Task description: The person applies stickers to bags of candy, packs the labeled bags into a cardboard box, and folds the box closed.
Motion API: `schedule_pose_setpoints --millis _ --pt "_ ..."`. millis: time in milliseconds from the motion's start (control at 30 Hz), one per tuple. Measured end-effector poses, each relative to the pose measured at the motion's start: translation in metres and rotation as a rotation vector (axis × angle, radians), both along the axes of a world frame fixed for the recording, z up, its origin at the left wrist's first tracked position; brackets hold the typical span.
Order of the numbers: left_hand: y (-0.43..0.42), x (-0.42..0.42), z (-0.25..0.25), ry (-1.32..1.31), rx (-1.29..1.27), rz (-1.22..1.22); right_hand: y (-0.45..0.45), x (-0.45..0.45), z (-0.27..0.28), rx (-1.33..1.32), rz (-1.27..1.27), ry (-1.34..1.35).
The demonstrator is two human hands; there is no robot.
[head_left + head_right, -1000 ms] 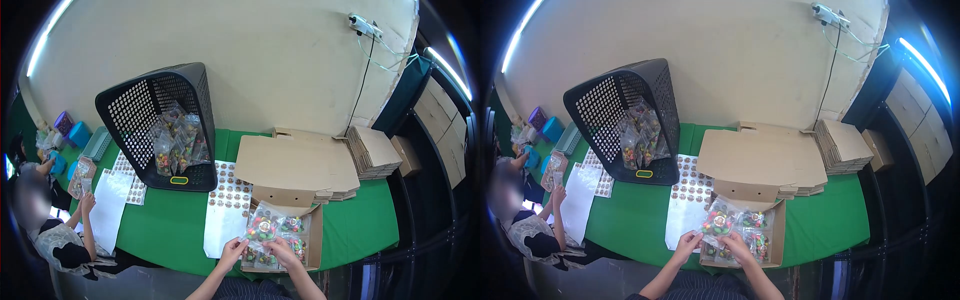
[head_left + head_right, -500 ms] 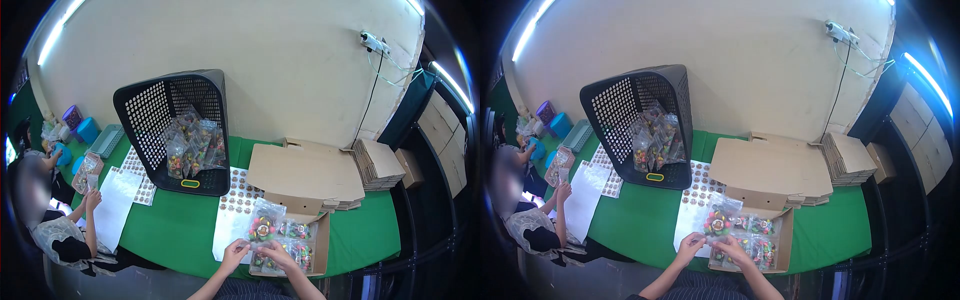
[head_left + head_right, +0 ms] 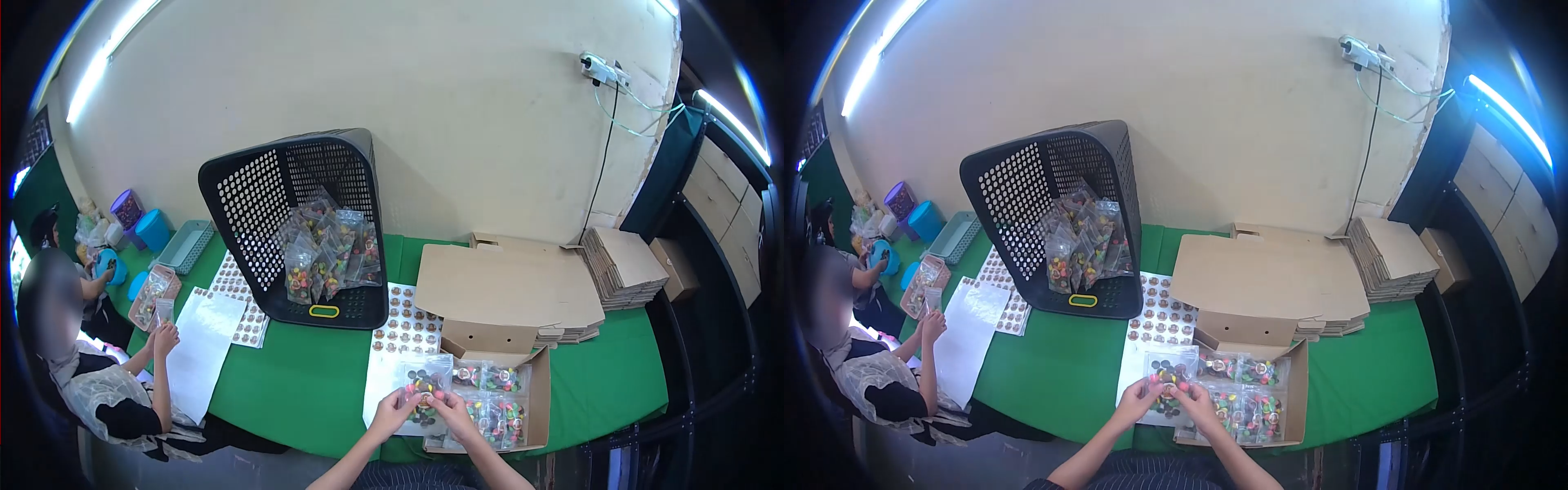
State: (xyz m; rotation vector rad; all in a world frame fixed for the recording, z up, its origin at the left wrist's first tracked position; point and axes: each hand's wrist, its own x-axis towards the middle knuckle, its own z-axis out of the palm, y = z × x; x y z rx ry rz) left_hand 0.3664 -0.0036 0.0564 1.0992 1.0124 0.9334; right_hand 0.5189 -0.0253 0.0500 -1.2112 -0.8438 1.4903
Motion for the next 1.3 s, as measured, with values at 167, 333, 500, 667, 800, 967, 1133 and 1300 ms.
schedule_pose_setpoints --millis 167,333,500,667,800,967,1133,1300 --pt "0.01 0.014 0.012 0.181 0.233 0.139 0.018 -0.001 0.007 0.091 -0.085 -0.042" --pt "0.025 0.019 0.013 0.19 0.293 0.126 0.028 -0.009 0.019 0.203 -0.262 -0.188" --pt "0.03 0.027 0.004 0.046 0.236 0.098 0.03 -0.004 0.021 0.241 -0.322 -0.239" --pt "0.038 0.031 -0.004 0.013 0.126 0.089 0.04 0.007 0.009 0.207 -0.258 -0.235" --pt "0.044 0.033 -0.003 -0.018 0.117 0.041 0.044 0.003 0.025 0.331 -0.274 -0.324" --pt "0.041 0.035 0.002 0.032 0.004 -0.024 0.05 0.009 0.03 0.316 -0.311 -0.62" --pt "0.047 0.037 -0.015 -0.087 0.064 -0.037 0.056 0.011 0.029 0.337 -0.341 -0.693" --pt "0.049 0.04 0.005 -0.09 -0.018 -0.021 0.068 0.019 0.0 0.254 -0.312 -0.578"
